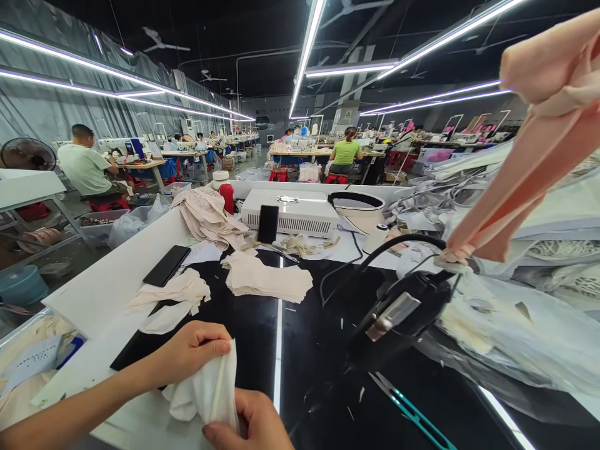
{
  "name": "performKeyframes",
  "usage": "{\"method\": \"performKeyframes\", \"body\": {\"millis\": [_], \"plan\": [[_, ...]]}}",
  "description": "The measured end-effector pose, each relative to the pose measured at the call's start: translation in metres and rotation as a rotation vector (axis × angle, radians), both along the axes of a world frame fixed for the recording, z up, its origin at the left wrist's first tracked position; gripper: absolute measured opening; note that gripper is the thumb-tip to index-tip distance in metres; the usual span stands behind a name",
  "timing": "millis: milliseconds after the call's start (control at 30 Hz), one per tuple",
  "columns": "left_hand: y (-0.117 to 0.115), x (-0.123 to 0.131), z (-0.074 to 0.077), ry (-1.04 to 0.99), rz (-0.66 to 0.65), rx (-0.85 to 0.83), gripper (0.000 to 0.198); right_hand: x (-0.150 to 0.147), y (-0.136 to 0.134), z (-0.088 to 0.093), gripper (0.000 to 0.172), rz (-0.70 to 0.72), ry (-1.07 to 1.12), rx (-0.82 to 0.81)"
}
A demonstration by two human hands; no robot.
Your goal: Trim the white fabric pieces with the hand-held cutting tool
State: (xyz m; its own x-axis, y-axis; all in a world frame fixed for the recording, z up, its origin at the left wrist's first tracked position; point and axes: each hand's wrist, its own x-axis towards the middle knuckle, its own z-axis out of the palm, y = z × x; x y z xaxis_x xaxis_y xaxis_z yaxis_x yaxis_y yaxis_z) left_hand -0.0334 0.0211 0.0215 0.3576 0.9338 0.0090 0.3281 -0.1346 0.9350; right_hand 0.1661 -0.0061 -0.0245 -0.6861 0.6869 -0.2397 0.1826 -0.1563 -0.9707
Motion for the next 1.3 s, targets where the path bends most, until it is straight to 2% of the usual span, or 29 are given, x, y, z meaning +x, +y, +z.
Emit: {"method": "performKeyframes", "body": {"millis": [133,233,300,367,500,600,700,833,933,1100,1200,1300], "plan": [[0.02,0.008,-0.003,0.105,-0.075,0.093,0.025,0.019,0.004,-0.002,0.026,-0.152,-0.279,0.222],[0.03,0.018,-0.011,0.298,-0.032,0.308,0.019,0.04,0.0,-0.01,0.023,-0.36,-0.514,0.401],[0.029,0.027,-0.018,0.456,-0.026,0.466,0.017,0.051,-0.008,-0.015,0.025,-0.467,-0.591,0.52],[0.02,0.036,-0.026,0.589,-0.097,0.587,0.017,0.058,-0.017,-0.018,0.029,-0.505,-0.616,0.591],[-0.004,0.05,-0.042,0.743,-0.256,0.729,0.012,0.066,-0.031,-0.014,0.028,-0.449,-0.545,0.578],[-0.014,0.052,-0.049,0.756,-0.272,0.768,0.01,0.08,-0.034,-0.008,0.025,-0.408,-0.492,0.528],[-0.016,0.048,-0.052,0.684,-0.283,0.812,0.014,0.11,-0.025,-0.002,0.033,-0.554,-0.526,0.482],[-0.01,0.043,-0.053,0.562,-0.331,0.865,0.019,0.158,0.0,0.012,0.055,-0.748,-0.566,0.507],[-0.006,0.046,-0.052,0.525,-0.373,0.847,0.019,0.171,0.016,0.031,0.065,-0.874,-0.451,0.62],[-0.004,0.06,-0.046,0.563,-0.397,0.836,0.02,0.145,0.035,0.064,0.069,-0.919,0.018,0.791],[-0.002,0.068,-0.047,0.612,-0.382,0.861,0.02,0.125,0.046,0.074,0.052,-0.946,0.221,0.866],[-0.001,0.073,-0.05,0.667,-0.359,0.89,0.021,0.108,0.057,0.076,0.038,-0.949,0.353,0.882]]}}
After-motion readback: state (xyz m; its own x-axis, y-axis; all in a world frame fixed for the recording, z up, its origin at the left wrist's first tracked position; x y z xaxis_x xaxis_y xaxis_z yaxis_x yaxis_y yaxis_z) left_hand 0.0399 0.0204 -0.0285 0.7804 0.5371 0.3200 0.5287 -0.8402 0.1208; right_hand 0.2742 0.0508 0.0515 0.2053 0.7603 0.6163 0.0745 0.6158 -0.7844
